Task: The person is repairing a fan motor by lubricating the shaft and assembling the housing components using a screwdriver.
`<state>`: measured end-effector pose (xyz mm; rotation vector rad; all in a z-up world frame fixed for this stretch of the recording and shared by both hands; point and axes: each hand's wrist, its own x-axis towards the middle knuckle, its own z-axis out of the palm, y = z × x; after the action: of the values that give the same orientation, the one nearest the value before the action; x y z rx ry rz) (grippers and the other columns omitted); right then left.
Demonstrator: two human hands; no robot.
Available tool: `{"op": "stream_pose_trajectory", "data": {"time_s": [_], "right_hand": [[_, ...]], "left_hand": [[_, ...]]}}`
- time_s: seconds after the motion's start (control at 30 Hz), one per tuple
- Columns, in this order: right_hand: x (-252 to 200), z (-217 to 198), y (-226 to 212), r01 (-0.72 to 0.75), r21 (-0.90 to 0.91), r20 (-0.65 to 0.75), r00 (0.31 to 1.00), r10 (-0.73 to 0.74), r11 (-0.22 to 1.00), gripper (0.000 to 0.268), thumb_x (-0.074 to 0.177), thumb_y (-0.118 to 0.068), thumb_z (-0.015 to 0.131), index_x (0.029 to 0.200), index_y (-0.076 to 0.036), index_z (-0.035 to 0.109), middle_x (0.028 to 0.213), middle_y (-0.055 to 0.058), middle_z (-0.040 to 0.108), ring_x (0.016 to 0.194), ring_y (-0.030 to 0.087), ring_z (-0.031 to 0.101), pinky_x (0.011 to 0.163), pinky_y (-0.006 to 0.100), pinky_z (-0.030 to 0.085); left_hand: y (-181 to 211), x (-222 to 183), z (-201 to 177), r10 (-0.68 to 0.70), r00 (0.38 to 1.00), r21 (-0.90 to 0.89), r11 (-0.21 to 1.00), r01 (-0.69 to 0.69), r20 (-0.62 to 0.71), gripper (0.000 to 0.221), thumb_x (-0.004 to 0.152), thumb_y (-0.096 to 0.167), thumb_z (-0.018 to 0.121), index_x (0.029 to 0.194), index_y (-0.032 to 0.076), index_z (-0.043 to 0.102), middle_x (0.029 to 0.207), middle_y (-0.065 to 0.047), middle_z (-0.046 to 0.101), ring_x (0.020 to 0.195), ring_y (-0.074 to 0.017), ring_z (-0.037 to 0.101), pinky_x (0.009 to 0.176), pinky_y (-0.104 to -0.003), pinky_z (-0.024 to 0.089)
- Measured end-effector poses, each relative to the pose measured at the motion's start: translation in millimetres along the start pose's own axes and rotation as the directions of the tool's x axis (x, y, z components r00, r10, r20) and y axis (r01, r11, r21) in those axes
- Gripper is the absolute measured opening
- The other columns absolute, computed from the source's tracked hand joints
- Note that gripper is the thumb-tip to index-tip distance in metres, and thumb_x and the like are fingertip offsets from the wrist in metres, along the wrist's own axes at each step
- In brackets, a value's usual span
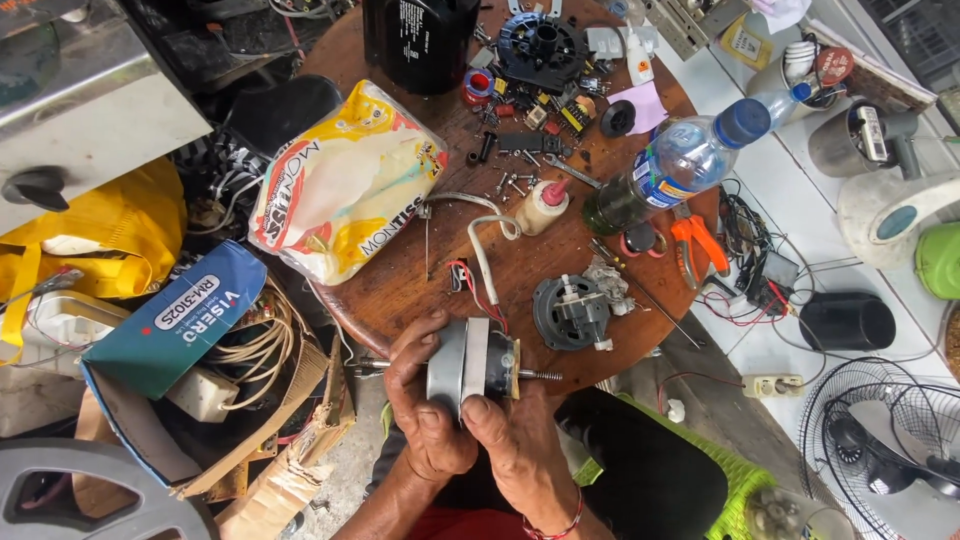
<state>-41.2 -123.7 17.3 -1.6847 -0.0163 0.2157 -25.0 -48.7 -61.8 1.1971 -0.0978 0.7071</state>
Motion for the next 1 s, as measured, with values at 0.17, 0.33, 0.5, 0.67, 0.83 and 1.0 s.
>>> {"op": "stream_pose_trajectory", "data": {"time_s": [0.17,0.33,0.5,0.67,0.83,1.0], "right_hand": [[1.3,10.6,-3.9,-0.005,0.196,-0.177,0.983,0.041,0.981,0.052,0.085,-0.044,0.068,0.114,-0.001,0.072,0.107,0.012,0.079,0.102,0.022,0.073,0.095,0.035,0.055],[-12.2,9.6,23.7,-0.114,0.415,-0.276,0.930,0.244,0.903,0.052,0.074,-0.031,0.076,0.114,0.001,0.065,0.106,0.018,0.077,0.100,0.028,0.074,0.090,0.038,0.056],[-16.8,7.3,31.9,-0.055,0.668,-0.229,0.934,0.275,0.742,0.052,0.075,-0.022,0.079,0.117,0.004,0.063,0.101,0.020,0.076,0.096,0.032,0.072,0.086,0.036,0.056],[-10.2,-1.6,9.3,0.132,0.161,-0.151,0.983,-0.108,0.978,0.095,0.083,-0.050,0.075,0.152,0.001,0.034,0.144,0.018,0.056,0.132,0.025,0.058,0.108,0.036,0.050],[-21.4,-8.7,32.7,0.163,0.206,-0.114,0.983,-0.141,0.965,0.105,0.085,-0.034,0.079,0.160,-0.001,0.014,0.155,0.025,0.047,0.141,0.032,0.053,0.115,0.041,0.045],[-19.0,-20.8,37.2,0.316,0.130,-0.044,0.949,-0.313,0.940,0.100,0.091,-0.024,0.074,0.159,0.004,0.006,0.160,0.030,0.038,0.152,0.037,0.039,0.127,0.045,0.032]], "left_hand": [[-5.5,-0.5,-4.3,0.059,0.997,0.080,0.995,-0.063,0.049,0.047,0.111,0.047,0.039,0.128,0.005,0.050,0.132,-0.023,0.058,0.127,-0.0311,0.057,0.114,-0.049,0.047],[-9.7,3.3,-20.0,0.213,0.951,0.199,0.945,-0.259,0.223,0.050,0.114,0.046,0.031,0.133,0.001,0.044,0.133,-0.026,0.054,0.128,-0.0359,0.057,0.114,-0.053,0.052],[0.5,2.9,-17.6,0.166,0.960,0.244,0.944,-0.221,0.226,0.060,0.113,0.052,0.030,0.133,-0.001,0.048,0.131,-0.027,0.056,0.126,-0.0363,0.060,0.112,-0.051,0.052],[24.4,6.1,-3.6,-0.111,0.990,0.224,0.971,0.089,0.088,0.064,0.110,0.055,0.030,0.132,0.001,0.055,0.132,-0.019,0.061,0.129,-0.0305,0.056,0.114,-0.046,0.047],[36.3,8.6,-4.1,-0.281,0.956,0.217,0.941,0.258,0.081,0.069,0.105,0.058,0.030,0.130,0.000,0.057,0.132,-0.016,0.061,0.128,-0.0271,0.055,0.115,-0.043,0.041],[36.4,7.2,-5.6,-0.535,0.841,0.003,0.844,0.537,0.077,0.066,0.098,0.057,0.042,0.132,0.002,0.058,0.123,-0.014,0.069,0.109,-0.0210,0.065,0.098,-0.034,0.049]]}}
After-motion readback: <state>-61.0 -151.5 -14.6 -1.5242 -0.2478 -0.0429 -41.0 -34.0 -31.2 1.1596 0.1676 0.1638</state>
